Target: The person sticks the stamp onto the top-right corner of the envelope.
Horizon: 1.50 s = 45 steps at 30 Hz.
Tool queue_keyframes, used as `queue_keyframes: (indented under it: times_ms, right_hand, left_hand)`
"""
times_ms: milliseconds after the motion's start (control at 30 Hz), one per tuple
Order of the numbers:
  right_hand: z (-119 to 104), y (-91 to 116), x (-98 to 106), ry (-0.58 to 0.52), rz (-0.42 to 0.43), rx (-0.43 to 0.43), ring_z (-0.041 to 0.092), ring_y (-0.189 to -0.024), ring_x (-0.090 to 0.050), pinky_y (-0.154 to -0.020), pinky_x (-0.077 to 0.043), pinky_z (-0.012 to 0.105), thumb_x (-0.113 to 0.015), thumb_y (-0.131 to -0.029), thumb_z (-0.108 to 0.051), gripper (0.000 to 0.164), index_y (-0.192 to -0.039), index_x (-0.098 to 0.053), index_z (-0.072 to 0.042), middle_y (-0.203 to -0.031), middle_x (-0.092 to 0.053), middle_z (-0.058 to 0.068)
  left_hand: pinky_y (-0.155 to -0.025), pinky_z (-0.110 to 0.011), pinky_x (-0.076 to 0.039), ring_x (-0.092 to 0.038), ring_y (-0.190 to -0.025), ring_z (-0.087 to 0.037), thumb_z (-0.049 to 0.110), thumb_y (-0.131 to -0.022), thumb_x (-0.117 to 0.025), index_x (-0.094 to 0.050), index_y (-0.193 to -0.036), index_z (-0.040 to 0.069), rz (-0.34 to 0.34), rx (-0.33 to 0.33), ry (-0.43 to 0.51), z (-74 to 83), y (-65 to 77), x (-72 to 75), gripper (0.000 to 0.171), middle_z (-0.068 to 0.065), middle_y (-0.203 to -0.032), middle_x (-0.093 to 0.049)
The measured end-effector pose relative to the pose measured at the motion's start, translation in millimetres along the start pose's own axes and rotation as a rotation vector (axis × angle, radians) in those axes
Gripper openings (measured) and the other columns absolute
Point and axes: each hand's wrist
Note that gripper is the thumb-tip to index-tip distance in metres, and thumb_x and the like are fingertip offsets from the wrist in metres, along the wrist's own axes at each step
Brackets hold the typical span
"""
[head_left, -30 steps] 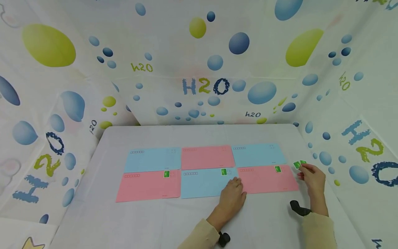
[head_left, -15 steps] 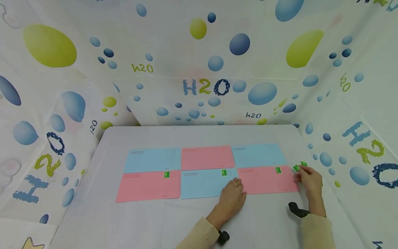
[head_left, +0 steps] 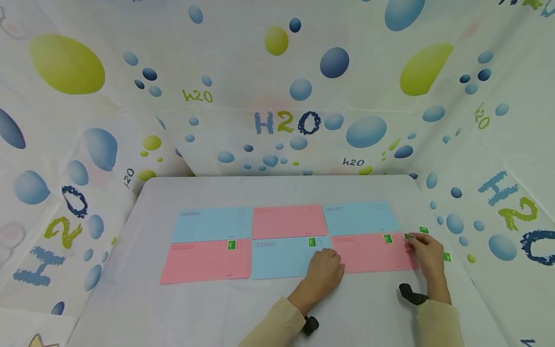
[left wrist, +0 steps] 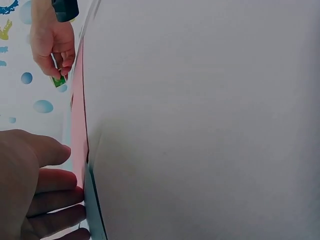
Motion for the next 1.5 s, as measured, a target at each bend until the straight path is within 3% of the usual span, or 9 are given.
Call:
queue_keyframes:
  times_ms: [133, 267, 400, 533, 667, 900, 1067, 1233, 1500]
  right_hand:
    - [0, -2, 1, -0.030, -0.013, -0.002, 0.001, -0.072, -0.065, -0.064, -0.057, 0.013, -0.050, -0.103, -0.030, 0.049, -0.142, -0.051, 0.000, -0.101, -0.064, 0.001]
    - [1, -2, 2, -0.093, -0.036, -0.005, -0.002, -0.070, -0.070, -0.069, -0.060, 0.017, -0.047, -0.105, -0.030, 0.052, -0.147, -0.044, 0.001, -0.096, -0.064, -0.004]
    - [3, -2, 0, -0.060, -0.040, 0.013, -0.004, -0.069, -0.069, -0.069, -0.059, 0.013, -0.046, -0.106, -0.025, 0.049, -0.147, -0.044, 0.003, -0.111, -0.064, 0.011]
    - [3, -1, -2, -0.043, -0.040, 0.034, -0.003, -0.070, -0.067, -0.069, -0.058, 0.012, -0.047, -0.106, -0.019, 0.046, -0.146, -0.044, 0.003, -0.117, -0.059, 0.018]
    - [3, 0, -3, -0.063, -0.035, 0.032, -0.002, -0.072, -0.067, -0.069, -0.059, 0.013, -0.050, -0.105, -0.018, 0.046, -0.145, -0.043, 0.004, -0.113, -0.058, 0.015]
    - [5, -2, -4, -0.095, -0.007, 0.037, -0.002, -0.069, -0.068, -0.068, -0.060, 0.015, -0.055, -0.103, -0.018, 0.043, -0.138, -0.045, 0.006, -0.101, -0.061, 0.007]
    - [8, -3, -5, -0.124, 0.000, 0.051, -0.003, -0.067, -0.068, -0.067, -0.060, 0.016, -0.058, -0.101, -0.014, 0.040, -0.133, -0.047, 0.006, -0.086, -0.062, -0.006]
    - [7, -2, -6, -0.122, 0.025, 0.073, -0.002, -0.065, -0.068, -0.065, -0.060, 0.016, -0.060, -0.101, -0.014, 0.040, -0.131, -0.049, 0.008, -0.081, -0.064, -0.009]
    - [0, -5, -5, -0.059, 0.054, 0.055, -0.001, -0.065, -0.069, -0.065, -0.060, 0.016, -0.056, -0.103, -0.018, 0.040, -0.133, -0.051, 0.007, -0.089, -0.068, 0.000]
  left_hand:
    - [-0.061, -0.025, -0.051, -0.062, -0.072, -0.014, 0.029, -0.095, -0.066, -0.074, -0.082, 0.013, -0.010, 0.000, 0.028, -0.5, -10.3, 1.4, 0.022, 0.001, -0.079, -0.069]
    - [-0.065, -0.025, -0.054, -0.063, -0.073, -0.014, 0.025, -0.096, -0.065, -0.075, -0.084, 0.012, 0.035, 0.008, 0.055, -4.9, -20.1, 0.4, 0.020, 0.001, -0.081, -0.070]
    - [-0.074, -0.027, -0.059, -0.067, -0.082, -0.016, 0.022, -0.097, -0.063, -0.076, -0.091, 0.009, 0.060, 0.041, 0.033, -14.8, -27.6, -5.0, 0.020, -0.001, -0.089, -0.072]
    - [-0.097, -0.032, -0.058, -0.069, -0.109, -0.019, 0.022, -0.100, -0.059, -0.076, -0.103, 0.007, -0.001, 0.091, 0.002, -24.5, -35.4, -8.7, 0.023, -0.004, -0.111, -0.073]
    - [-0.116, -0.037, -0.045, -0.057, -0.135, -0.020, 0.025, -0.103, -0.056, -0.073, -0.116, 0.009, -0.111, 0.114, -0.072, -30.8, -43.1, -7.8, 0.027, -0.003, -0.134, -0.066]
    - [-0.117, -0.031, -0.043, -0.053, -0.137, -0.015, 0.016, -0.098, -0.063, -0.074, -0.118, 0.016, -0.214, 0.069, -0.246, -32.9, -52.4, -9.5, 0.023, 0.000, -0.136, -0.064]
    - [-0.111, -0.025, -0.047, -0.059, -0.131, -0.012, 0.013, -0.093, -0.070, -0.077, -0.113, 0.014, -0.155, 0.077, -0.246, -32.0, -53.4, -14.6, 0.021, 0.001, -0.132, -0.067]
    - [-0.106, -0.024, -0.051, -0.063, -0.126, -0.011, 0.009, -0.091, -0.072, -0.078, -0.107, 0.009, -0.079, 0.115, -0.179, -30.7, -53.0, -17.9, 0.017, 0.000, -0.126, -0.069]
    - [-0.106, -0.025, -0.051, -0.063, -0.126, -0.012, 0.008, -0.091, -0.072, -0.078, -0.106, 0.009, -0.096, 0.139, -0.170, -28.2, -56.4, -18.6, 0.017, 0.000, -0.127, -0.070]
Point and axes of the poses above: each hand's wrist, its own y-axis away from the middle knuckle, its own x-axis out of the back of the hand, z = x × y
